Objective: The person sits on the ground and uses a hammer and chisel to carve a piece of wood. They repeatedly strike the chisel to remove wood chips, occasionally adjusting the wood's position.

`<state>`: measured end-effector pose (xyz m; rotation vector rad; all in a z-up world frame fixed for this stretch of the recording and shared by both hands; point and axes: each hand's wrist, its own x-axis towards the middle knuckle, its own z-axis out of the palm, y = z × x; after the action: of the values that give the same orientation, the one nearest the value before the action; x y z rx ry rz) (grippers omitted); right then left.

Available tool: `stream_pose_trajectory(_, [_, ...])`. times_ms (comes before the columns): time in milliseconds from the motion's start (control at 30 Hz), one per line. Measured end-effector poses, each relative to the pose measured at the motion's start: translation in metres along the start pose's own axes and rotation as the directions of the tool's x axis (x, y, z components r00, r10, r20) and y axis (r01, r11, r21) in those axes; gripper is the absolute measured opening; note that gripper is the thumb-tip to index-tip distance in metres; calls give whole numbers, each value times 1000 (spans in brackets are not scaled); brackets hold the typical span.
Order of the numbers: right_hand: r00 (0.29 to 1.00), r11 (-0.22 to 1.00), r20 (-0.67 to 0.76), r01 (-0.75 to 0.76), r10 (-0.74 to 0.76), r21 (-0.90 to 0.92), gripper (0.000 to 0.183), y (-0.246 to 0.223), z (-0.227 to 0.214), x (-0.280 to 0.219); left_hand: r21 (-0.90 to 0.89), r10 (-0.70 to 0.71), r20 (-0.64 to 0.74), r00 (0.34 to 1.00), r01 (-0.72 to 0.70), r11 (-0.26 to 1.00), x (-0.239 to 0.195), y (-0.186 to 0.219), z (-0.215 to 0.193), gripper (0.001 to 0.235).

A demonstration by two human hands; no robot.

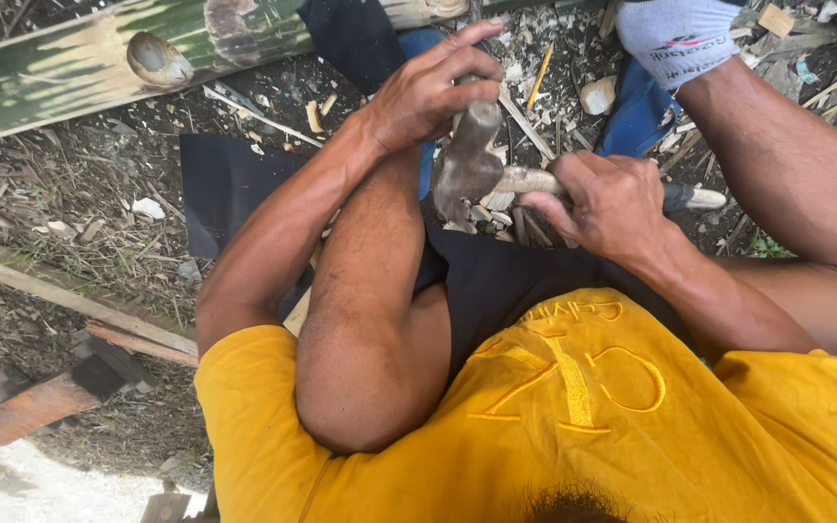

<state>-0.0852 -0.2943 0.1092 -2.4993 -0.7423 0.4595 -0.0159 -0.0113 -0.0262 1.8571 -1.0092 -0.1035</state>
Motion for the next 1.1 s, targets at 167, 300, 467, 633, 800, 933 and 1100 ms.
stream_pose_trajectory(167, [998,998,34,51,-50,-31,53,2,5,3,-49,3,41,999,-1,999,-3,-3,-7,55])
stream_pose_trajectory(300, [990,1000,141,-20,20,0,55,-8,0,11,-24,-12,55,998,14,1000,5,-5,-16,39])
stream_pose_trajectory(467, [934,938,-91,345,-344,-3,60,-16,-7,24,-30,-16,43,999,18,999,4,-6,-10,41])
stream_pose_trajectory(633, [995,987,89,63,-50,-150,55,-19,-13,43,-70,-49,92,995,56,996,12,-4,-23,38])
stream_pose_trajectory(800, [871,865,-153,486,-467,122,59,-36,-26,19,-14,-11,95,995,13,1000,16,-4,-21,42])
stream_pose_trajectory(933, [992,985,29,129,-127,-115,57,-17,-25,38,-98,-60,74,995,67,993,27,-4,-26,39])
stream_pose_trajectory(1100, [974,974,-53,225,-222,43,60,-28,-24,25,-171,-94,85,992,108,979,29,-5,-35,29])
